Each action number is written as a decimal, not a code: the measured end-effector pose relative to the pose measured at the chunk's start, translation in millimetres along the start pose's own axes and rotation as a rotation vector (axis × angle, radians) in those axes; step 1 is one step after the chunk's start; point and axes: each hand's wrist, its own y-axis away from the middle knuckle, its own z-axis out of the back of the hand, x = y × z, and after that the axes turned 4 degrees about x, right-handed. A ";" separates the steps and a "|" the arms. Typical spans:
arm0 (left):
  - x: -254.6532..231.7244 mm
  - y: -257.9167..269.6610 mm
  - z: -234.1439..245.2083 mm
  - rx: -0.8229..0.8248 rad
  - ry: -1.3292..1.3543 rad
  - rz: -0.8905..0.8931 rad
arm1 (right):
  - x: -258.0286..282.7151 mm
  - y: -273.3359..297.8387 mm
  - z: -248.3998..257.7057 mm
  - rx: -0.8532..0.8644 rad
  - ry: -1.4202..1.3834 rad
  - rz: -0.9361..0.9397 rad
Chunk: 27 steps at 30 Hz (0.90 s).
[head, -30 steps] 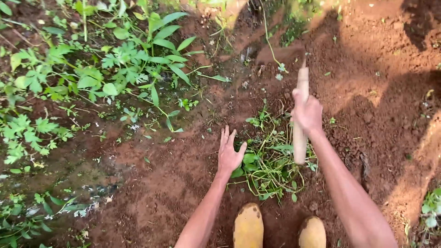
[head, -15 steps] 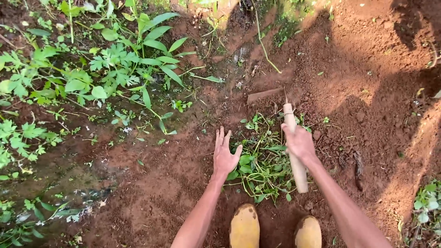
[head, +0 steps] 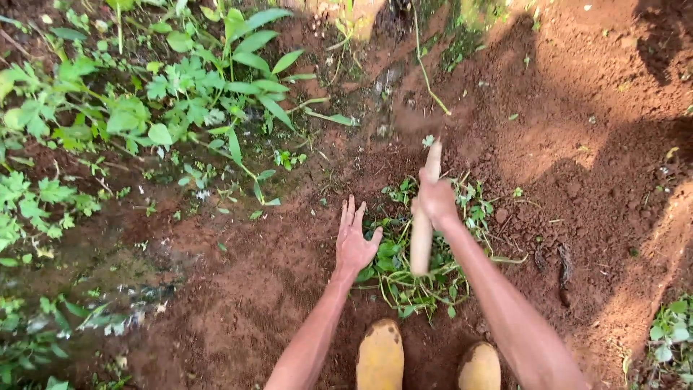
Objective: The person uses a small hand hoe to loosen soil and remove weeds from a garden bed. They repeatedly scrape the soil surface, pull up weeds by hand, and toss them aside while working along a narrow strip of ground.
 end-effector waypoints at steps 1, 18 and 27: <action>1.2 -5.5 -0.5 -0.007 0.000 -0.011 | 2.1 9.0 8.4 -0.005 -0.003 0.011; 15.8 3.2 -5.6 -0.052 0.003 -0.102 | 37.3 51.7 -2.1 0.042 -0.085 0.059; 20.4 -0.4 -10.6 -0.095 0.010 -0.155 | 57.1 14.6 10.1 -0.196 -0.182 0.175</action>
